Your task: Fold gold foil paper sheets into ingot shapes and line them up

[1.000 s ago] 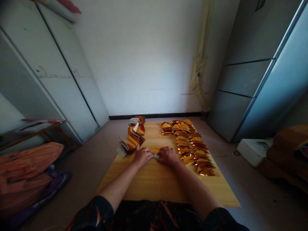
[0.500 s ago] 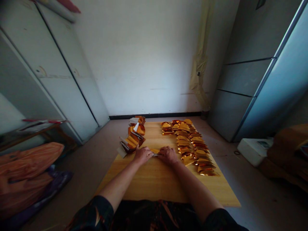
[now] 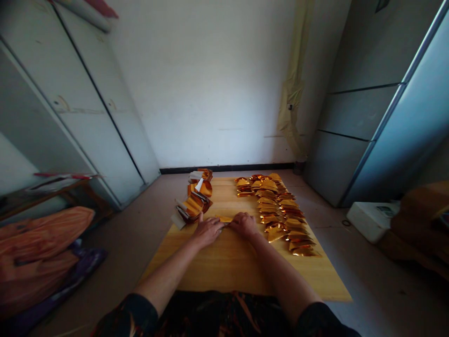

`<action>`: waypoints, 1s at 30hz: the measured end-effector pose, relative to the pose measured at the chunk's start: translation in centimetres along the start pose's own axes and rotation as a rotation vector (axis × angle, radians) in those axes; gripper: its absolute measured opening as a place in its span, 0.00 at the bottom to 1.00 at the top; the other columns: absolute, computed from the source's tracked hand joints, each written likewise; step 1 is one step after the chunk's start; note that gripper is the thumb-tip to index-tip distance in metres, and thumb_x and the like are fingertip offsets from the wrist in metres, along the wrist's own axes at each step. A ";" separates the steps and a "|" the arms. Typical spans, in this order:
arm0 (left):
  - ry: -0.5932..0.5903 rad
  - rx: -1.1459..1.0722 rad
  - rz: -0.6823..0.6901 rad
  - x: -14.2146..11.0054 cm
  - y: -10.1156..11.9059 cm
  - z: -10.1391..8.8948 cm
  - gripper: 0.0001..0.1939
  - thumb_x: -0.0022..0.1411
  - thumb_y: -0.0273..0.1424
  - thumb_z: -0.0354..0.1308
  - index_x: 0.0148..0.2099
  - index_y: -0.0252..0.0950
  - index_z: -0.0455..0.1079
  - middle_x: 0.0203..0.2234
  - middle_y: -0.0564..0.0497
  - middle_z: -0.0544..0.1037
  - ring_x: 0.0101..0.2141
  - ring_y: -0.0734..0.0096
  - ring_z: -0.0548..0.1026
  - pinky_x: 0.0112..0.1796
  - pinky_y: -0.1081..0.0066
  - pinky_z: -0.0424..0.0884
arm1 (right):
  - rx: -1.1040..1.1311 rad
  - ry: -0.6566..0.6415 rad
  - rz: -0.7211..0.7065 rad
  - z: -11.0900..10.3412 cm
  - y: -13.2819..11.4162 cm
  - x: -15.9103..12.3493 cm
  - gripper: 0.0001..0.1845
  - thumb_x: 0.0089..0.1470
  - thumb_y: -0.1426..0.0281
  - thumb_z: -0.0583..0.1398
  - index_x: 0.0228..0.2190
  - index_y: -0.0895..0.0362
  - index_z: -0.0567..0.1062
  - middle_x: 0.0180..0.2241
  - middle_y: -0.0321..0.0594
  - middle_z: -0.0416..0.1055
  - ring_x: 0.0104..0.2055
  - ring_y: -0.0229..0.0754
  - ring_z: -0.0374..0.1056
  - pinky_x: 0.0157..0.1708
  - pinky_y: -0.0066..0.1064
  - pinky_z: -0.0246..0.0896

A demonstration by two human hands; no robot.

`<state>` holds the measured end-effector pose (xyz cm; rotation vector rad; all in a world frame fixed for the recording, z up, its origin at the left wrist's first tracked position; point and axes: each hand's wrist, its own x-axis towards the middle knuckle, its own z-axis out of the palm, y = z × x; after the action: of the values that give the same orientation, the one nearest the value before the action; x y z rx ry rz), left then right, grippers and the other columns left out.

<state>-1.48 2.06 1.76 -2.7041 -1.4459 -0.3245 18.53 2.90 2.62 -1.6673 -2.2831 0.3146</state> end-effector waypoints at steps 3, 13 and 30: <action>0.007 -0.012 -0.016 -0.1 0.3 0.1 0.13 0.65 0.32 0.49 0.49 0.49 0.68 0.44 0.51 0.75 0.48 0.61 0.69 0.57 0.36 0.37 | 0.028 0.011 0.072 0.2 -0.2 0.3 0.13 0.55 0.63 0.55 0.35 0.51 0.79 0.40 0.38 0.74 0.43 0.42 0.66 0.39 0.30 0.55; -0.096 -0.013 0.036 -0.8 -0.7 -0.1 0.10 0.64 0.34 0.50 0.47 0.48 0.67 0.55 0.49 0.66 0.56 0.57 0.63 0.54 0.31 0.37 | -0.009 0.026 -0.157 0.5 1.3 -0.8 0.10 0.55 0.65 0.57 0.35 0.49 0.79 0.44 0.39 0.73 0.46 0.43 0.63 0.45 0.35 0.52; -0.167 -0.023 0.068 -0.7 -0.8 -0.4 0.15 0.64 0.32 0.48 0.53 0.45 0.63 0.57 0.44 0.64 0.58 0.54 0.60 0.54 0.32 0.41 | -0.161 -0.035 0.002 -0.4 -1.5 0.6 0.14 0.59 0.66 0.52 0.36 0.56 0.76 0.43 0.46 0.71 0.46 0.46 0.64 0.41 0.34 0.54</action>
<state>-2.61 1.87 1.92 -2.8520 -1.3911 -0.1149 17.15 3.00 3.60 -1.7527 -2.3887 0.1655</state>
